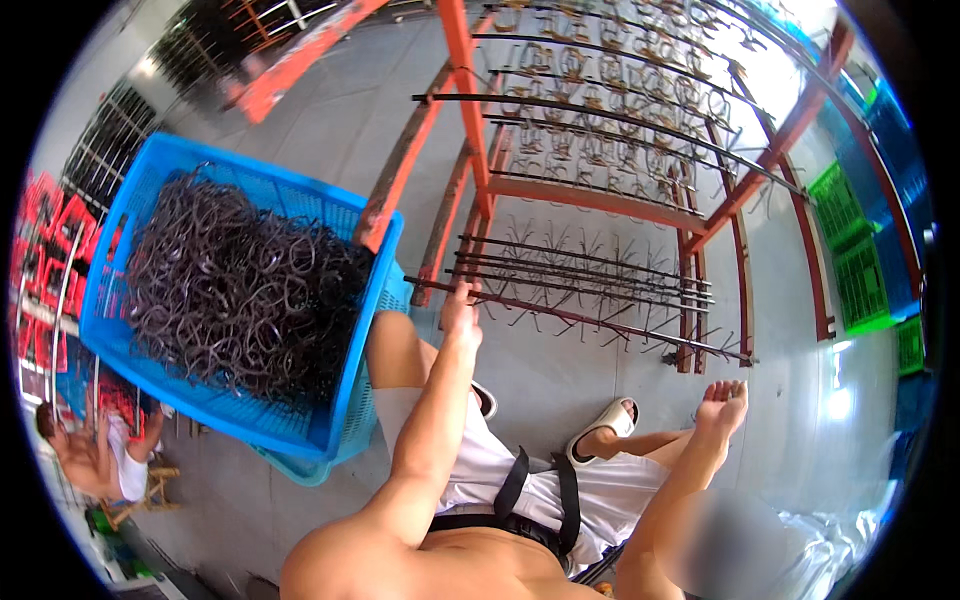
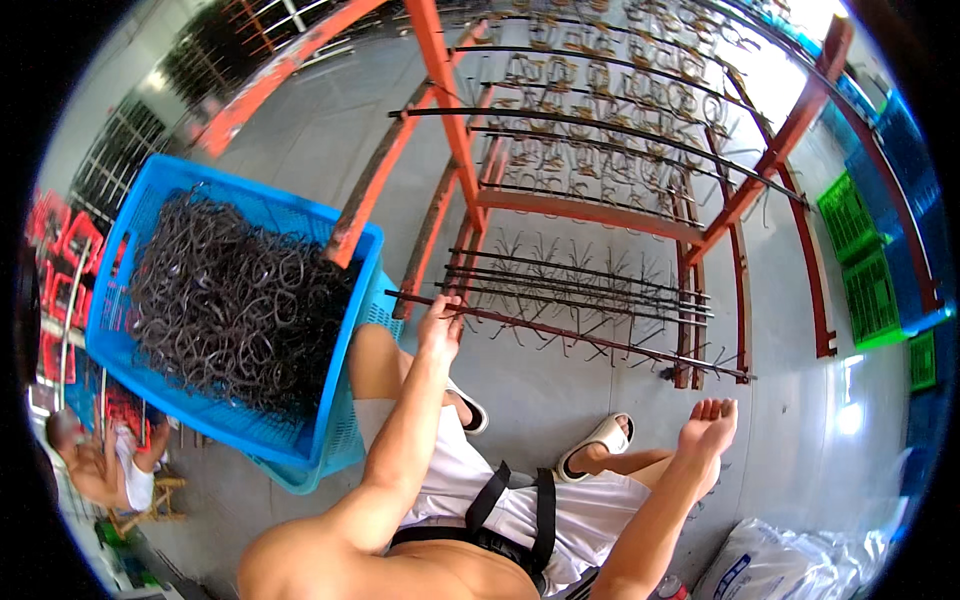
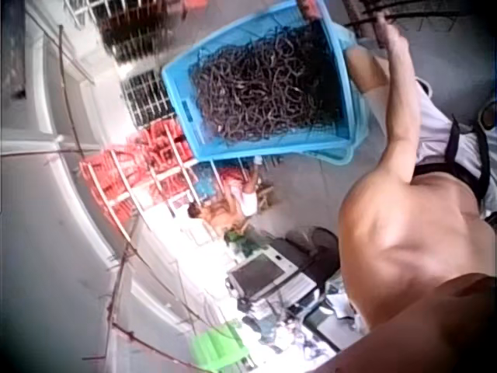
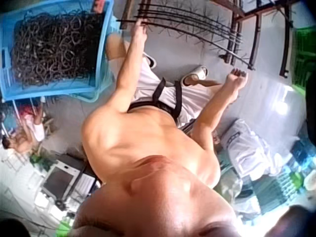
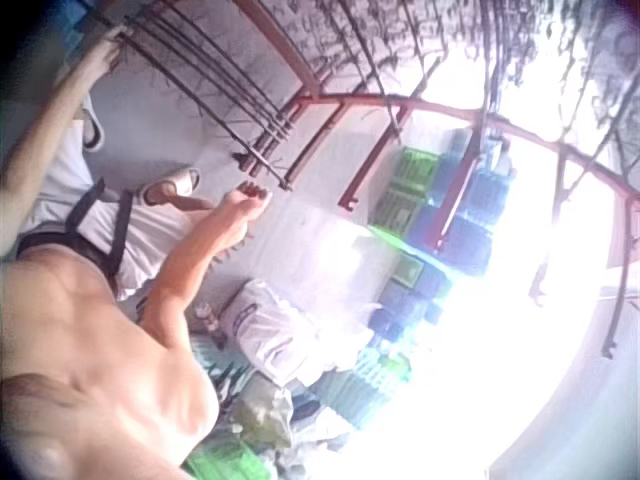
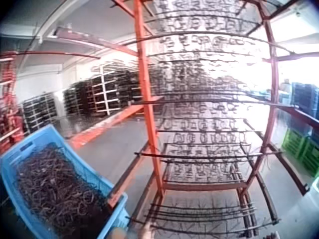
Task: The person repeatedly picks metal hooks from a blue basket and attaches them to horizontal rods on a red metal rack. The person occasionally adjusts the rack position and continues attaching hooks one at a time.
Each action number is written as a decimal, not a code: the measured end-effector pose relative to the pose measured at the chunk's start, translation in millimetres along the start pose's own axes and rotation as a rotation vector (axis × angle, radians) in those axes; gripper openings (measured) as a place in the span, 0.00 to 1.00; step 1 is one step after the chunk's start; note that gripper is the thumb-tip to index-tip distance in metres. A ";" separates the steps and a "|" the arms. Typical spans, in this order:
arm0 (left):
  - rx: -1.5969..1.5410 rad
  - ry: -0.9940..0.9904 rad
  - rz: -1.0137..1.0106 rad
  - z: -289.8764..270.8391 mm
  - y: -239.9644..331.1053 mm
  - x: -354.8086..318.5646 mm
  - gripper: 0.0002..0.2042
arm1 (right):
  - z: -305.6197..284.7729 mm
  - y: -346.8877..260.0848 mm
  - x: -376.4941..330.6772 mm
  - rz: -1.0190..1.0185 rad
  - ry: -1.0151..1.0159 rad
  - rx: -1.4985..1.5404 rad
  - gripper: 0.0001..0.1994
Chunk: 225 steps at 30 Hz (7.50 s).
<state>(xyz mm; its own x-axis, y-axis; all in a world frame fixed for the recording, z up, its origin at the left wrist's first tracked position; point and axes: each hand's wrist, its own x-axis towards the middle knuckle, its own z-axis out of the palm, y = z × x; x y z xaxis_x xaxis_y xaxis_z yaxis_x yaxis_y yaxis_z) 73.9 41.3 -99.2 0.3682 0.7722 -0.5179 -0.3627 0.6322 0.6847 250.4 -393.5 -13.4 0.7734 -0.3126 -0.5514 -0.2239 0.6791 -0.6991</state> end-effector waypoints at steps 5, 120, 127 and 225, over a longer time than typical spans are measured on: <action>0.051 0.086 -0.070 7.6 -9.6 -4.3 0.06 | 101.0 -61.8 -236.6 -0.462 -1.142 -0.046 0.14; 1.667 0.428 0.344 -101.3 358.7 30.3 0.49 | 74.9 100.0 -216.5 0.123 -1.169 -0.663 0.09; 1.651 0.566 0.350 -72.4 339.2 22.7 0.35 | 55.1 -24.3 -161.9 -0.183 -0.358 -0.237 0.09; -0.242 -0.123 -0.049 -70.7 236.9 -190.9 0.09 | 173.0 211.1 -296.5 -1.506 -1.956 -0.696 0.16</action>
<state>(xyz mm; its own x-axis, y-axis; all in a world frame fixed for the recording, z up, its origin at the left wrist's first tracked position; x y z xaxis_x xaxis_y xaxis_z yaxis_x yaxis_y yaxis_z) -142.9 48.1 125.6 0.4865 0.7361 -0.4707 -0.5302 0.6769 0.5106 76.4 -42.6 81.3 -0.1369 0.7314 0.6681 0.8907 0.3861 -0.2401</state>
